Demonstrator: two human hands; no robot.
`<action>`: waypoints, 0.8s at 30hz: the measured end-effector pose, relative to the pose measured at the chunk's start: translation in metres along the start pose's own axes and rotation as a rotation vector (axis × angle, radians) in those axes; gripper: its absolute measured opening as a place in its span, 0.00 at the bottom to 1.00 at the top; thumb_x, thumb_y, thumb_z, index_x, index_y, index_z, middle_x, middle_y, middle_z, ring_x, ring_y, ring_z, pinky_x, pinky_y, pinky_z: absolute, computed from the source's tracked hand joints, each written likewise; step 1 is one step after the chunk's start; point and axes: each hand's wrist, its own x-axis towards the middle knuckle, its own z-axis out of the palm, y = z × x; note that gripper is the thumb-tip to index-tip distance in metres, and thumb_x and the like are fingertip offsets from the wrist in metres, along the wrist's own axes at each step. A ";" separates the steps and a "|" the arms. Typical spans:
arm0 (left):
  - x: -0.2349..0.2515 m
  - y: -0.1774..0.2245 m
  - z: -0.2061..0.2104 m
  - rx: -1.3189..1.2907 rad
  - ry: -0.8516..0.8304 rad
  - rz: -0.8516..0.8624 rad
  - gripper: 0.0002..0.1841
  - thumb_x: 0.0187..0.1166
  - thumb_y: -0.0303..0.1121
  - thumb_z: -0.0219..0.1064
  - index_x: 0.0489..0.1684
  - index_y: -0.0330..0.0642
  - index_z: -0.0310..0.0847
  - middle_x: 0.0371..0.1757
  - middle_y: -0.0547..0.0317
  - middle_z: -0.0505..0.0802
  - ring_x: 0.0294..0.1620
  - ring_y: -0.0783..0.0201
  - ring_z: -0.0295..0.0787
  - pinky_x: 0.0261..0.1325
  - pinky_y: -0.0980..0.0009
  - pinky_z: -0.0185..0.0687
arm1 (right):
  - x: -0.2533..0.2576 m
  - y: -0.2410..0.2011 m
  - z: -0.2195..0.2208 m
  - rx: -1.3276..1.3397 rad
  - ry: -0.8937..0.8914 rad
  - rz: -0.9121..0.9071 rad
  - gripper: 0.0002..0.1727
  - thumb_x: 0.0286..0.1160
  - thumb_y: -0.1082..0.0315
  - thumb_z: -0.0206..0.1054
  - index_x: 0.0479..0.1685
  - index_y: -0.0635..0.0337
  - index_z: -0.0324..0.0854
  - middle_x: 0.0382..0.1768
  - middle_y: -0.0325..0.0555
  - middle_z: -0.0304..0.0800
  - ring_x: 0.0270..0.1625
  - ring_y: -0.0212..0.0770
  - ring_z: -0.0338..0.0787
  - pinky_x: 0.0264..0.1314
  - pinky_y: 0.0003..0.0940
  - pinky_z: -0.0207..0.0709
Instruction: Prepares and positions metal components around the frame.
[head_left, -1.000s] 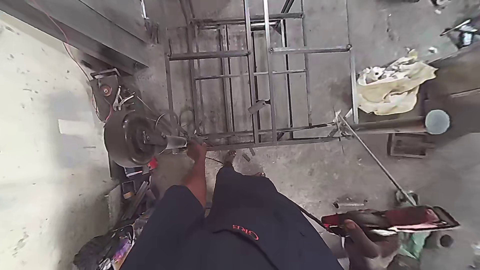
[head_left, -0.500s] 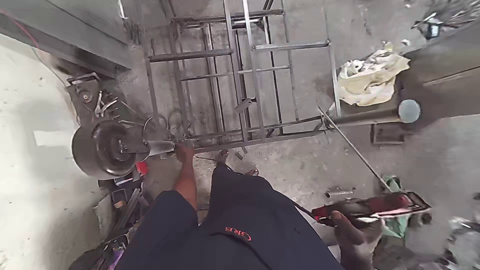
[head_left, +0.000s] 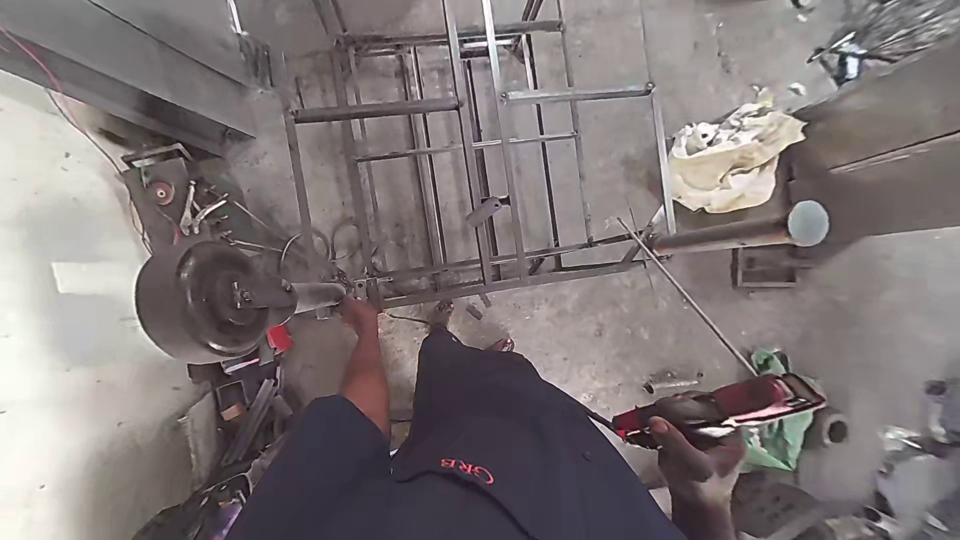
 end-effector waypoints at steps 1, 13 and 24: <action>0.002 -0.004 0.002 -0.018 0.020 -0.003 0.26 0.79 0.32 0.67 0.76 0.32 0.75 0.71 0.27 0.83 0.75 0.31 0.78 0.75 0.34 0.72 | 0.000 0.000 0.001 0.005 -0.008 0.000 0.40 0.42 0.56 0.92 0.61 0.44 0.75 0.44 0.25 0.94 0.43 0.29 0.94 0.47 0.30 0.92; -0.101 0.000 -0.063 -0.381 0.004 0.254 0.18 0.84 0.32 0.65 0.65 0.29 0.81 0.58 0.38 0.92 0.60 0.49 0.91 0.70 0.52 0.82 | -0.015 0.033 -0.021 0.068 0.118 0.092 0.36 0.53 0.60 0.86 0.62 0.52 0.71 0.45 0.29 0.93 0.46 0.31 0.94 0.52 0.32 0.91; -0.190 0.098 -0.066 -0.931 -0.158 0.325 0.11 0.77 0.25 0.73 0.53 0.31 0.87 0.38 0.52 0.94 0.30 0.65 0.88 0.38 0.67 0.88 | -0.010 0.191 -0.053 0.400 0.383 0.659 0.16 0.87 0.67 0.61 0.70 0.54 0.72 0.46 0.47 0.89 0.46 0.45 0.92 0.49 0.48 0.90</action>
